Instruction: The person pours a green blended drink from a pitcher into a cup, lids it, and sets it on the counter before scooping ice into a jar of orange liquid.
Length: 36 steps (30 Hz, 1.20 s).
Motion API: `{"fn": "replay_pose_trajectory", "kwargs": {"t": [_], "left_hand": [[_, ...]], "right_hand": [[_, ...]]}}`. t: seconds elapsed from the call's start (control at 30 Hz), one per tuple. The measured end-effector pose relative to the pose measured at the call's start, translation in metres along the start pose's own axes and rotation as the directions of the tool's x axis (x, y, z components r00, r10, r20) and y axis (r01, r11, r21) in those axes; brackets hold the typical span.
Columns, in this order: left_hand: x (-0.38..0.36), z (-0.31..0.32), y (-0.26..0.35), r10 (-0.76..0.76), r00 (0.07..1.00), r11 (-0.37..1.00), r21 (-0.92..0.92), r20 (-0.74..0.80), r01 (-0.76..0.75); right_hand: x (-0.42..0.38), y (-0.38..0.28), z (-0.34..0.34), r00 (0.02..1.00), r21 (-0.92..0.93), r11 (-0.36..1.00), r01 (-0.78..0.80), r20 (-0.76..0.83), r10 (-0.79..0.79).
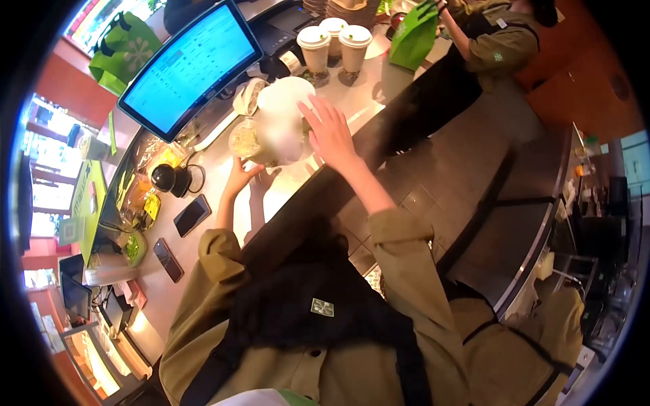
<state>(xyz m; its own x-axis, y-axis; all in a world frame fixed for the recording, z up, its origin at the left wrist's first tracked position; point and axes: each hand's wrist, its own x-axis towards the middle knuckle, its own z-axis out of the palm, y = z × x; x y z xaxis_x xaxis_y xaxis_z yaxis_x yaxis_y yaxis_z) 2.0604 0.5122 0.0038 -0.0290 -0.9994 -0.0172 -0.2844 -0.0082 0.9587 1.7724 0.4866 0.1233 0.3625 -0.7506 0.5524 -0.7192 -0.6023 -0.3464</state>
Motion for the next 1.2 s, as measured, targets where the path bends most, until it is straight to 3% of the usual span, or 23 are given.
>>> {"fn": "replay_pose_trajectory", "kwargs": {"t": [0.07, 0.13, 0.17, 0.27, 0.37, 0.4, 0.47, 0.5, 0.6, 0.63, 0.77, 0.87, 1.0, 1.03, 1.07, 1.13, 1.2], "left_hand": [[-0.016, 0.002, -0.009, -0.132, 0.976, 0.991, -0.053, -0.174, 0.125], [-0.037, -0.003, -0.013, -0.094, 0.979, 0.996, -0.027, -0.182, 0.091], [-0.049, -0.004, 0.002, -0.151, 0.967, 0.988, -0.045, -0.205, 0.145], [-0.022, -0.048, -0.021, -0.014, 0.995, 0.994, 0.108, -0.103, 0.025], [0.071, -0.067, 0.035, 0.127, 0.984, 0.979, 0.175, -0.126, -0.104], [0.110, -0.065, 0.051, 0.337, 0.941, 0.916, 0.241, -0.033, -0.320], [0.174, -0.054, 0.069, 0.268, 0.934, 0.871, 0.354, 0.238, -0.340], [0.200, -0.044, 0.063, 0.411, 0.827, 0.641, 0.525, 0.383, -0.561], [0.234, -0.016, 0.050, 0.253, 0.704, 0.352, 0.614, 0.664, -0.706], [0.237, -0.009, 0.048, 0.086, 0.747, 0.315, 0.693, 0.660, -0.649], [0.240, -0.001, 0.048, 0.121, 0.771, 0.377, 0.690, 0.625, -0.618], [0.235, -0.010, 0.055, 0.210, 0.808, 0.621, 0.563, 0.551, -0.545], [0.234, -0.036, 0.078, 0.362, 0.835, 0.711, 0.456, 0.415, -0.535], [0.228, -0.044, 0.089, 0.251, 0.906, 0.838, 0.391, 0.340, -0.380], [0.217, -0.054, 0.114, 0.124, 0.953, 0.929, 0.306, 0.275, -0.209], [0.181, -0.069, 0.167, 0.127, 0.959, 0.982, 0.101, 0.252, -0.157], [0.149, -0.075, 0.196, 0.200, 0.913, 0.962, -0.248, 0.356, -0.114]], "right_hand": [[0.031, 0.017, 0.016, 0.994, -0.077, 0.996, 0.048, 0.099, -0.040], [0.050, 0.027, 0.028, 0.984, -0.119, 0.991, 0.066, 0.170, -0.045], [0.051, 0.032, 0.029, 0.979, -0.119, 0.991, 0.054, 0.200, -0.029], [0.050, 0.049, 0.036, 0.971, -0.134, 0.990, 0.052, 0.239, -0.019], [0.053, 0.055, 0.041, 0.973, -0.147, 0.987, 0.064, 0.228, -0.029], [0.056, 0.053, 0.041, 0.971, -0.148, 0.987, 0.061, 0.239, -0.024], [0.057, 0.051, 0.039, 0.964, -0.157, 0.987, 0.040, 0.267, 0.004], [0.059, 0.051, 0.037, 0.966, -0.144, 0.989, 0.033, 0.259, 0.006], [0.061, 0.049, 0.035, 0.966, -0.107, 0.994, 0.011, 0.258, 0.017], [0.062, 0.050, 0.035, 0.964, -0.095, 0.995, 0.004, 0.265, 0.021], [0.061, 0.048, 0.023, 0.959, -0.010, 0.999, -0.041, 0.281, 0.042], [0.055, 0.045, 0.004, 0.928, 0.066, 0.989, -0.135, 0.358, 0.103], [0.036, 0.054, -0.013, 0.960, 0.267, 0.926, -0.268, 0.150, 0.235], [0.039, 0.051, -0.020, 0.965, 0.230, 0.937, -0.264, 0.068, 0.255], [0.048, 0.048, -0.027, 0.958, 0.329, 0.900, -0.285, 0.072, 0.277], [0.070, 0.046, -0.036, 0.944, 0.517, 0.795, -0.318, 0.090, 0.319], [0.099, 0.036, -0.040, 0.949, 0.776, 0.555, -0.300, 0.186, 0.253]]}}
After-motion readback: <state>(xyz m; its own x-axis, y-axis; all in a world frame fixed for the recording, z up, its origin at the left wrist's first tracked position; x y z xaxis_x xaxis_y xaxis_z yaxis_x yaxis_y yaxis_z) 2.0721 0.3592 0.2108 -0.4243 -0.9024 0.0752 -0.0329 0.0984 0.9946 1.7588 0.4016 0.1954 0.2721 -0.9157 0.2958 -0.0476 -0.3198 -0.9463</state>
